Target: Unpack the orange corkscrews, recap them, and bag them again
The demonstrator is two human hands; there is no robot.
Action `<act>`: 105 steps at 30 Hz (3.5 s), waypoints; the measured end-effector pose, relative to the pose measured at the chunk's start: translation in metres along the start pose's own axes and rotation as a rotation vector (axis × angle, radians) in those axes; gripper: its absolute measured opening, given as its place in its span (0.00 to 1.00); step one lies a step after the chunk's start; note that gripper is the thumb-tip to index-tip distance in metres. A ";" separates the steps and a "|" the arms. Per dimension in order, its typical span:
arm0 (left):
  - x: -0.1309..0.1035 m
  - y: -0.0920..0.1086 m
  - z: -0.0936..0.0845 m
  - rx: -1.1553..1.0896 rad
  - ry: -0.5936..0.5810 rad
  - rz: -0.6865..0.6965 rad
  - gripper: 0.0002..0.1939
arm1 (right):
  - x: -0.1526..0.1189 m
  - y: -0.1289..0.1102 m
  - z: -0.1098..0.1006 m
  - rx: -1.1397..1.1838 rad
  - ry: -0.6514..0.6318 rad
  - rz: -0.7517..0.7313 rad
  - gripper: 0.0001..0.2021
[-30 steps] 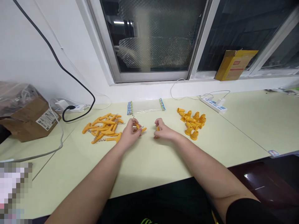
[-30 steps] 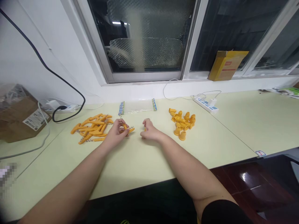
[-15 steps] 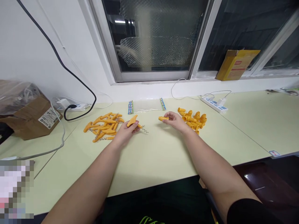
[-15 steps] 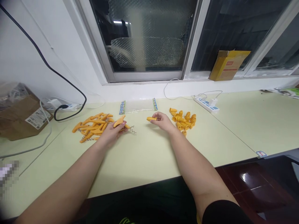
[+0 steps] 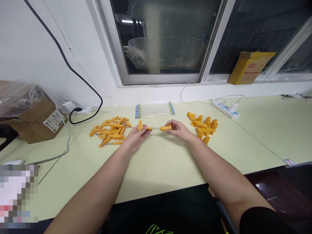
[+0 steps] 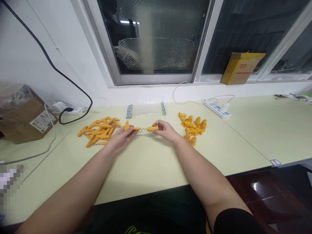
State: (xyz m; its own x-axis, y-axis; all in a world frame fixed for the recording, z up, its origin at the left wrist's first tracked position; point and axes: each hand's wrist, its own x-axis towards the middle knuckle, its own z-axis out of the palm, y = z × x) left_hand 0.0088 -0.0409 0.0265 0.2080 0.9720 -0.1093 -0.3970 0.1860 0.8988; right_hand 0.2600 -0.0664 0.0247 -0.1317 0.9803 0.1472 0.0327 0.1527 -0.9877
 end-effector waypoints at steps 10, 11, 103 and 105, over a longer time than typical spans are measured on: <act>-0.015 0.001 0.017 -0.027 -0.083 -0.196 0.07 | -0.006 -0.003 0.027 -0.286 0.022 -0.392 0.09; -0.016 0.002 0.018 -0.022 -0.093 -0.211 0.08 | -0.007 -0.005 0.027 -0.306 0.019 -0.416 0.08; -0.007 0.027 -0.009 0.222 -0.156 -0.147 0.24 | -0.004 -0.016 -0.014 0.073 -0.044 -0.140 0.16; -0.009 0.025 -0.006 0.229 -0.152 -0.142 0.23 | -0.004 -0.013 -0.010 0.010 -0.060 -0.139 0.17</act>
State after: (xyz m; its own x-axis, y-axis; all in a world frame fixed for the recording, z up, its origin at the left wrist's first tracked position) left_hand -0.0088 -0.0437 0.0475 0.3853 0.9027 -0.1915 -0.1460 0.2646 0.9533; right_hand 0.2705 -0.0714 0.0377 -0.1934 0.9405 0.2793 0.0007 0.2848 -0.9586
